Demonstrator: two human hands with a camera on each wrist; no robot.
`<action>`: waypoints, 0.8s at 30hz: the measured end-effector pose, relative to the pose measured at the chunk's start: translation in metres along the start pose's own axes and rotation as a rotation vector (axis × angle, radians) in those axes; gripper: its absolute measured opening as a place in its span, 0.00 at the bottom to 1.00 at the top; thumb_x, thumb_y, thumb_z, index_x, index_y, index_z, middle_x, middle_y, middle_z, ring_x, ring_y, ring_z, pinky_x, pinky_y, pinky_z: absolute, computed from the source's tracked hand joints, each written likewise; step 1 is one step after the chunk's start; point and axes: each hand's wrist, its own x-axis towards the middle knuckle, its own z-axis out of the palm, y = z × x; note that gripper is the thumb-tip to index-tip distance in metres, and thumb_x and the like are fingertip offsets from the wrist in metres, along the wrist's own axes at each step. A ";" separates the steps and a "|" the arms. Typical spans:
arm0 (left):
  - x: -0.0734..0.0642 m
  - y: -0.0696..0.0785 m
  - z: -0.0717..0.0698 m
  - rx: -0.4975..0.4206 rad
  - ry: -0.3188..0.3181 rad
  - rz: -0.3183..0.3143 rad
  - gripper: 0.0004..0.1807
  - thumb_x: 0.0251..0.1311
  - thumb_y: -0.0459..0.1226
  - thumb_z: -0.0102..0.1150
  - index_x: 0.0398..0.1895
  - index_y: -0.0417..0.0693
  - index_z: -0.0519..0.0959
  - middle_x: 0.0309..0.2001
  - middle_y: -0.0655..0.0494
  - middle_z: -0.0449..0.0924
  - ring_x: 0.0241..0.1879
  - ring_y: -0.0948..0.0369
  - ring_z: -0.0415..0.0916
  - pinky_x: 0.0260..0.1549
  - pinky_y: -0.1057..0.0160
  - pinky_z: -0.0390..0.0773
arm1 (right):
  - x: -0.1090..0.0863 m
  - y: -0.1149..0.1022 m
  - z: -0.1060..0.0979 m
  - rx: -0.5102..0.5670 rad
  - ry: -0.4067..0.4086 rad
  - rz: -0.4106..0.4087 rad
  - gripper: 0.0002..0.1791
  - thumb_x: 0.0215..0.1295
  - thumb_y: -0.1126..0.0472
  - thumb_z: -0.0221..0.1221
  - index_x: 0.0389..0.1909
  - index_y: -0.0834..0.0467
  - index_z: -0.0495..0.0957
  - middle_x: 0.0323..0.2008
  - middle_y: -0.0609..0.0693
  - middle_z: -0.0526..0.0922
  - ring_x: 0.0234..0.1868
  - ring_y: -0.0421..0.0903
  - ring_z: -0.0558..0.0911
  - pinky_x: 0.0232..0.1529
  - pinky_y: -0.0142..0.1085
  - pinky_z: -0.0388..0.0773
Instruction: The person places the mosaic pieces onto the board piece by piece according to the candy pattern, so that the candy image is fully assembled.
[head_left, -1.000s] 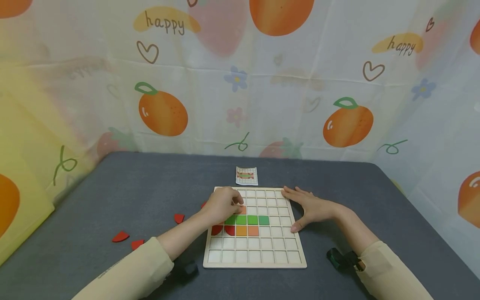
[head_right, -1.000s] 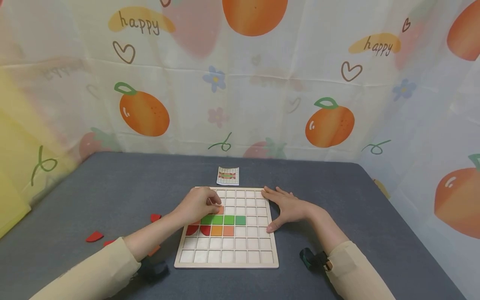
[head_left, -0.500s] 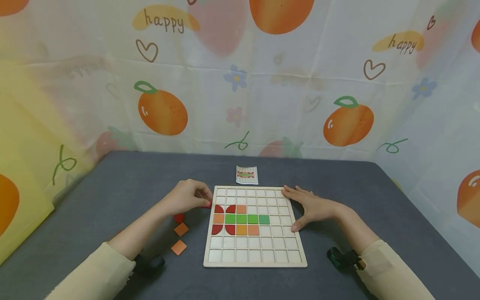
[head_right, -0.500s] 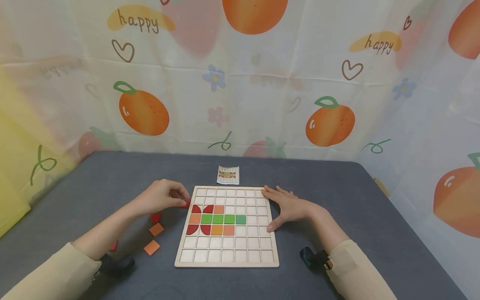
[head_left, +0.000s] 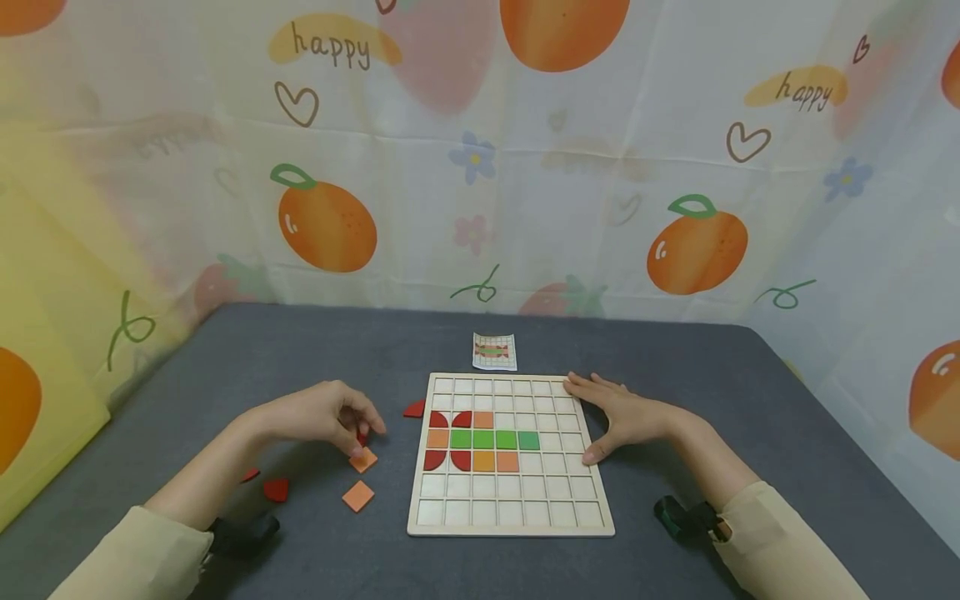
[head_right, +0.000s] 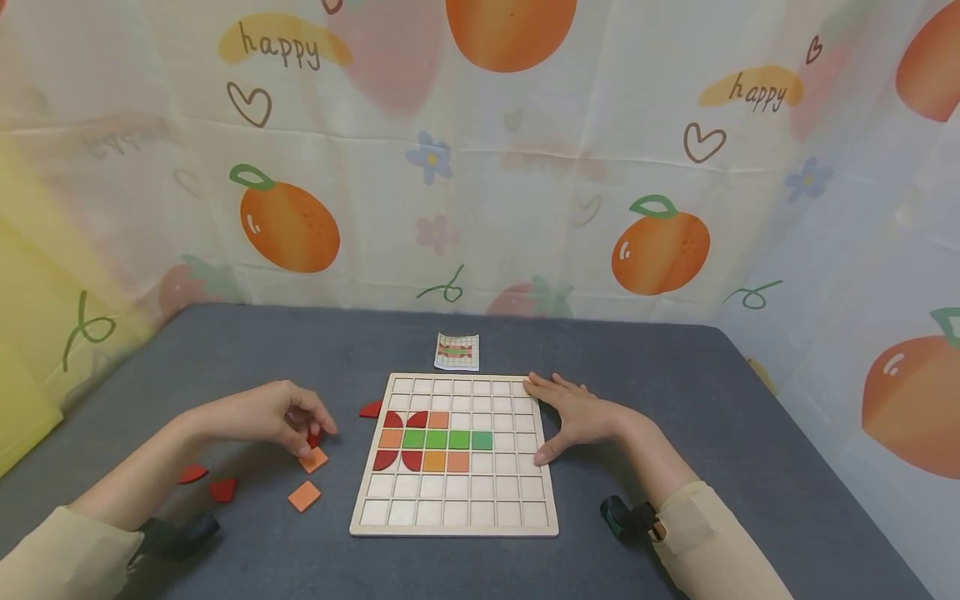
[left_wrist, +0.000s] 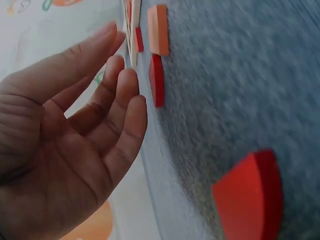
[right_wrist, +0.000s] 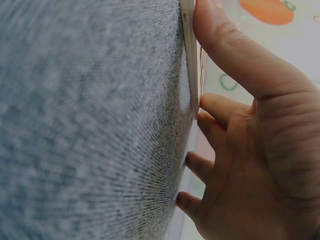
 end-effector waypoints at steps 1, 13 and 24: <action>-0.001 -0.001 0.000 -0.011 -0.011 -0.001 0.17 0.53 0.35 0.71 0.47 0.41 0.84 0.36 0.47 0.81 0.35 0.64 0.76 0.35 0.68 0.78 | 0.000 0.000 0.000 0.001 -0.001 0.000 0.67 0.48 0.39 0.73 0.79 0.57 0.42 0.80 0.59 0.38 0.79 0.69 0.32 0.69 0.74 0.31; -0.003 -0.009 0.004 -0.034 -0.057 0.013 0.17 0.52 0.32 0.70 0.46 0.40 0.84 0.29 0.53 0.77 0.28 0.66 0.72 0.27 0.69 0.73 | 0.000 0.000 0.000 0.005 0.000 0.000 0.66 0.48 0.40 0.73 0.79 0.56 0.42 0.81 0.59 0.38 0.79 0.69 0.32 0.69 0.74 0.30; -0.002 -0.011 0.007 0.066 -0.008 0.008 0.09 0.48 0.34 0.73 0.35 0.50 0.86 0.27 0.57 0.78 0.26 0.67 0.71 0.26 0.69 0.72 | 0.000 0.001 0.001 0.003 0.004 0.003 0.67 0.47 0.40 0.73 0.79 0.56 0.42 0.80 0.59 0.38 0.79 0.69 0.32 0.69 0.74 0.31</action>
